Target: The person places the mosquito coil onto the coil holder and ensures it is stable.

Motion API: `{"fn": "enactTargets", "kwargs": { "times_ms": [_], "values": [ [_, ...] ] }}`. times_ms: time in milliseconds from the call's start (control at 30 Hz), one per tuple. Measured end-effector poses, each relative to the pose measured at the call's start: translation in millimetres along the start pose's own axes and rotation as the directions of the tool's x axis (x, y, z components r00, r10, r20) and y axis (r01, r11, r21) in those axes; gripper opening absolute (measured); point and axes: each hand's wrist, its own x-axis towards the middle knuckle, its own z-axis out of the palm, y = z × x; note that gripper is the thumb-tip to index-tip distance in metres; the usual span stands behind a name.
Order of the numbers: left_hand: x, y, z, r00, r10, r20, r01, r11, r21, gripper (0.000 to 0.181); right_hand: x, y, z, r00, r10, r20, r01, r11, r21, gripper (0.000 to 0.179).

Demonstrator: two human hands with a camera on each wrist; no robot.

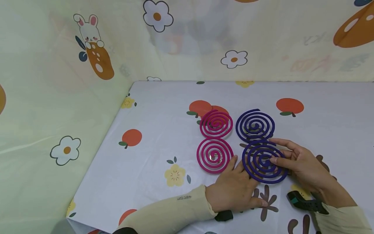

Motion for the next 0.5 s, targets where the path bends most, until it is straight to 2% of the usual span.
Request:
{"fn": "enactTargets", "kwargs": {
  "times_ms": [167,500],
  "values": [
    [1.2,-0.1,0.8,1.0,0.0,0.015,0.0,1.0,-0.005,0.096,-0.1,0.0,-0.7,1.0,0.0,-0.005,0.0,1.0,-0.001,0.053],
    [1.0,-1.1,1.6,1.0,0.012,0.008,-0.012,1.0,-0.006,0.095,-0.1,0.1,-0.9,0.999,0.038,-0.027,-0.036,0.997,0.068,0.047]
  ]
}}
